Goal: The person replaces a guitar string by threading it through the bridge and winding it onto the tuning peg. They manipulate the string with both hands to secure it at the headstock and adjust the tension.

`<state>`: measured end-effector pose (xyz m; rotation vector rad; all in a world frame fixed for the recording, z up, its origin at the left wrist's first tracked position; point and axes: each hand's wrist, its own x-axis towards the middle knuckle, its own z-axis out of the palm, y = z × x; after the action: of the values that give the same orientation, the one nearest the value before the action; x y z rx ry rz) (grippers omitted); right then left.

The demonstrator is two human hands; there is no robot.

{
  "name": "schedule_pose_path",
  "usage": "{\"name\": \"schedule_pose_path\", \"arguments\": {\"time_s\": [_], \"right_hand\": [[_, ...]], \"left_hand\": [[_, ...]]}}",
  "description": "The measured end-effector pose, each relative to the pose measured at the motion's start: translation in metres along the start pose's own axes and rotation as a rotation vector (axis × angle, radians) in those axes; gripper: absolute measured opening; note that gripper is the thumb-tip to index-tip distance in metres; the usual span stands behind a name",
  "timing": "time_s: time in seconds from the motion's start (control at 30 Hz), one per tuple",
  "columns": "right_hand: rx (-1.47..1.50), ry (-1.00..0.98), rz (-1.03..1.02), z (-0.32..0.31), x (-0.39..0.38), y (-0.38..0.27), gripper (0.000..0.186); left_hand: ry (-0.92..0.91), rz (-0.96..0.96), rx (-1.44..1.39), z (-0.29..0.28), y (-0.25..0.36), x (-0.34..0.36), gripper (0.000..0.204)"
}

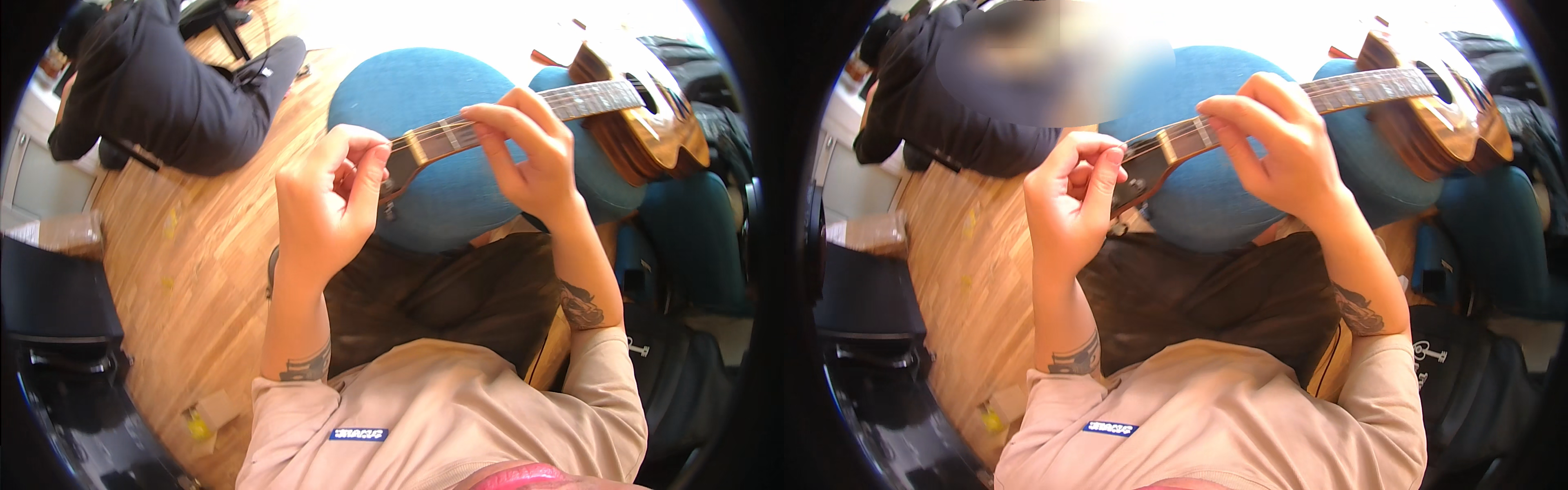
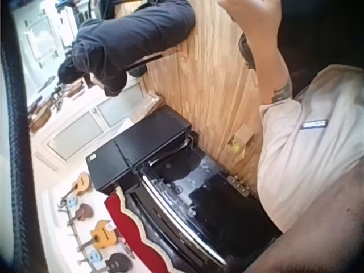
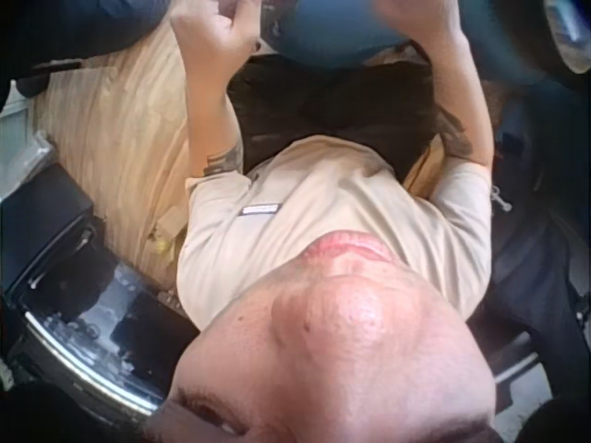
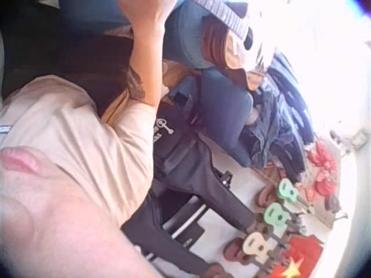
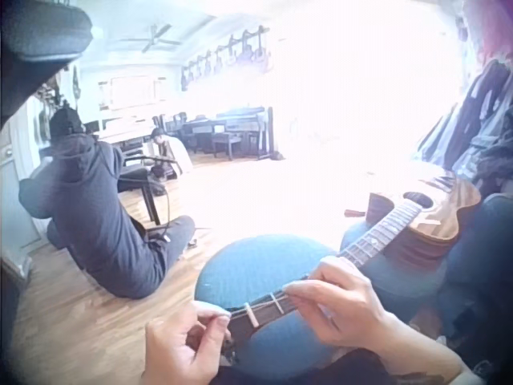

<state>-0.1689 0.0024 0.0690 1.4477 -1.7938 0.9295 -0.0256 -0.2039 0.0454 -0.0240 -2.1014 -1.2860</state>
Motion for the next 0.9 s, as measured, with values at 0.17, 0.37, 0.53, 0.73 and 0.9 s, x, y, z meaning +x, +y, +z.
{"name": "schedule_pose_path", "arguments": {"time_s": [0.17, 0.37, 0.53, 0.73, 0.9], "right_hand": [[0.002, -0.055, -0.030, 0.023, 0.008, -0.010, 0.015], [0.016, -0.182, -0.116, 0.048, 0.021, -0.037, 0.012], [0.152, -0.234, -0.095, 0.069, 0.022, -0.051, 0.016], [0.225, -0.293, -0.109, 0.084, 0.026, -0.059, 0.018], [0.214, -0.310, -0.075, 0.091, 0.024, -0.063, 0.013]], "left_hand": [[-0.054, -0.150, -0.339, -0.032, -0.010, -0.015, 0.009], [-0.088, -0.148, -0.455, -0.046, -0.024, -0.023, 0.009], [-0.116, -0.211, -0.504, -0.054, -0.033, -0.028, 0.011], [-0.061, -0.306, -0.642, -0.058, -0.044, -0.039, 0.012], [0.009, -0.324, -0.634, -0.057, -0.042, -0.048, 0.017]]}}
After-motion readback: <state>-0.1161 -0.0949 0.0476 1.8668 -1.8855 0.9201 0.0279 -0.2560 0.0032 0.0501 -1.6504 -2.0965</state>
